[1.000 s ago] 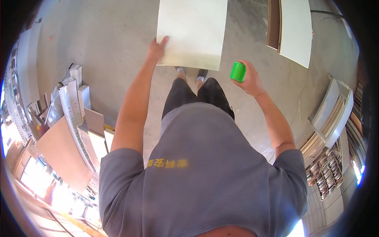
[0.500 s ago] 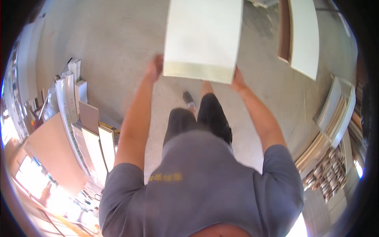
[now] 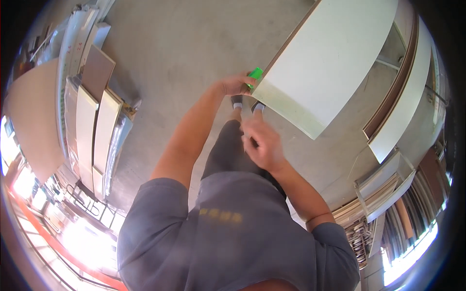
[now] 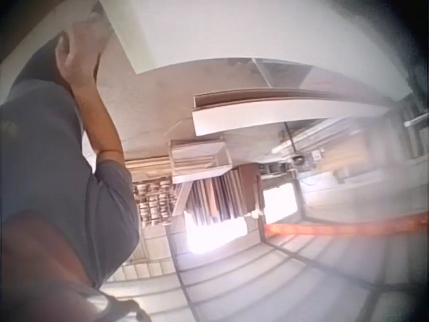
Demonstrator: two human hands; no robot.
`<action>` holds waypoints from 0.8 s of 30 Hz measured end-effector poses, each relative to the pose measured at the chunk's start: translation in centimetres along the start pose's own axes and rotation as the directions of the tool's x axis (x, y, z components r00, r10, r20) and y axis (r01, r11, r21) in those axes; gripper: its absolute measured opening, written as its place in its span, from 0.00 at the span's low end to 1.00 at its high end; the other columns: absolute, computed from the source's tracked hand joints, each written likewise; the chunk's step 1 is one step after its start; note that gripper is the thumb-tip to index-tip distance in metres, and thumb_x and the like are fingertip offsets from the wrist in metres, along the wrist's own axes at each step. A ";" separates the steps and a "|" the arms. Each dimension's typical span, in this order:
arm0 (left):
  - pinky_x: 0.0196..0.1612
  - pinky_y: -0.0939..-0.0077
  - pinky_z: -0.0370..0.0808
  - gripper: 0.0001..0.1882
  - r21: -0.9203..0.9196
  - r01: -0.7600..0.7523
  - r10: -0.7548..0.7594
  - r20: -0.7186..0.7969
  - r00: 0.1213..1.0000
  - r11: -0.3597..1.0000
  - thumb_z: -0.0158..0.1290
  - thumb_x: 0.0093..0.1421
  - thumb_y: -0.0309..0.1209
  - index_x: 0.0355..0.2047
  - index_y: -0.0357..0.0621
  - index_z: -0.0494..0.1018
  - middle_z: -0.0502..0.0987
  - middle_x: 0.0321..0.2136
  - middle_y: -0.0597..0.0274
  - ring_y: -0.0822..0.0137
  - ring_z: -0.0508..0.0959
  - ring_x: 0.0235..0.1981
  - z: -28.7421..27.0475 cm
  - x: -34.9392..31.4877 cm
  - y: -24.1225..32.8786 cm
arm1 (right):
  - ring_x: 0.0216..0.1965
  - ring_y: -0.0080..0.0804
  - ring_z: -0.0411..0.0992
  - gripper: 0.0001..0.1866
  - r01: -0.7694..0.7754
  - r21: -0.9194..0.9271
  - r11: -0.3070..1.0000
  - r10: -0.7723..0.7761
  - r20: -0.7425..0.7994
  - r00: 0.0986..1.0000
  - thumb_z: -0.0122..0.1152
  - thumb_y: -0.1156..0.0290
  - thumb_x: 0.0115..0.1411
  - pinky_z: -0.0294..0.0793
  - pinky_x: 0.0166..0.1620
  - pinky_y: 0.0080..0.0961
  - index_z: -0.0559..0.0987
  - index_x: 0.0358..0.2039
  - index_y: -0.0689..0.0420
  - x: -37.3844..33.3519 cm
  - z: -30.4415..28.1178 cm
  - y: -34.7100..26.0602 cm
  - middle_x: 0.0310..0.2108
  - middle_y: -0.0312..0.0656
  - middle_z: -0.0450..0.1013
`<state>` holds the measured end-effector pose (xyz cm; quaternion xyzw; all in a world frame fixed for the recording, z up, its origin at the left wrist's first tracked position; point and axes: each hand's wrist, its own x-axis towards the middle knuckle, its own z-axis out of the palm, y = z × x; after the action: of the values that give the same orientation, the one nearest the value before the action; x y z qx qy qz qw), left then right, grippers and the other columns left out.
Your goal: The person carries long wooden boards across a workshop, places them on a table, and applies a green tape-like edging material by hand to the narrow sides of the boards.
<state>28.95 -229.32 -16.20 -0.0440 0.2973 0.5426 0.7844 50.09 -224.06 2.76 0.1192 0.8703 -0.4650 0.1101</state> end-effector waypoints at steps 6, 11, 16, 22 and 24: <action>0.60 0.59 0.75 0.38 -0.027 -0.124 0.117 -0.167 0.979 0.992 0.63 0.58 0.28 0.67 0.40 0.61 0.74 0.54 0.59 0.61 0.76 0.54 0.9 -4.3 -2.9 | 0.75 0.59 0.46 0.46 -0.198 -0.452 0.870 0.013 -0.379 0.925 0.63 0.56 0.61 0.44 0.74 0.55 0.55 0.71 0.67 1.2 -1.0 3.7 0.74 0.58 0.48; 0.48 0.68 0.83 0.35 0.181 -0.233 0.272 -0.231 0.934 0.955 0.64 0.55 0.24 0.63 0.38 0.66 0.75 0.49 0.61 0.63 0.81 0.44 0.5 -11.1 -3.7 | 0.76 0.57 0.44 0.48 -0.165 -0.502 0.849 0.000 -0.313 0.950 0.63 0.53 0.62 0.44 0.74 0.55 0.53 0.72 0.68 -1.7 2.2 2.6 0.75 0.56 0.47; 0.50 0.61 0.79 0.32 0.936 -0.054 0.593 -0.175 0.786 0.348 0.65 0.53 0.28 0.60 0.42 0.71 0.78 0.43 0.49 0.55 0.81 0.42 11.4 -16.0 -6.0 | 0.75 0.57 0.45 0.50 -0.059 -0.403 0.913 -0.099 -0.360 0.928 0.68 0.54 0.57 0.44 0.74 0.55 0.54 0.71 0.65 -4.0 4.4 2.3 0.74 0.56 0.49; 0.51 0.57 0.77 0.25 0.985 -0.067 0.847 -0.101 0.522 0.159 0.64 0.55 0.31 0.52 0.35 0.75 0.81 0.43 0.44 0.43 0.80 0.47 20.9 -17.3 -15.3 | 0.55 0.52 0.67 0.45 0.073 -0.186 0.980 -0.155 -0.479 0.864 0.75 0.64 0.46 0.67 0.60 0.46 0.67 0.65 0.58 -5.2 6.0 0.6 0.54 0.48 0.68; 0.52 0.57 0.77 0.26 0.884 -0.222 0.910 -0.386 0.151 0.412 0.61 0.60 0.39 0.55 0.36 0.75 0.80 0.47 0.42 0.43 0.79 0.50 18.0 -15.2 -16.3 | 0.54 0.51 0.67 0.42 0.064 -0.241 0.969 -0.170 -0.449 0.877 0.74 0.65 0.47 0.68 0.58 0.45 0.69 0.62 0.58 -6.3 4.3 -0.8 0.53 0.48 0.68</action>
<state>47.24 -241.49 2.24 0.0944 0.7980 0.5705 0.1698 56.16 -228.82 2.97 0.1616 0.9225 -0.3300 -0.1185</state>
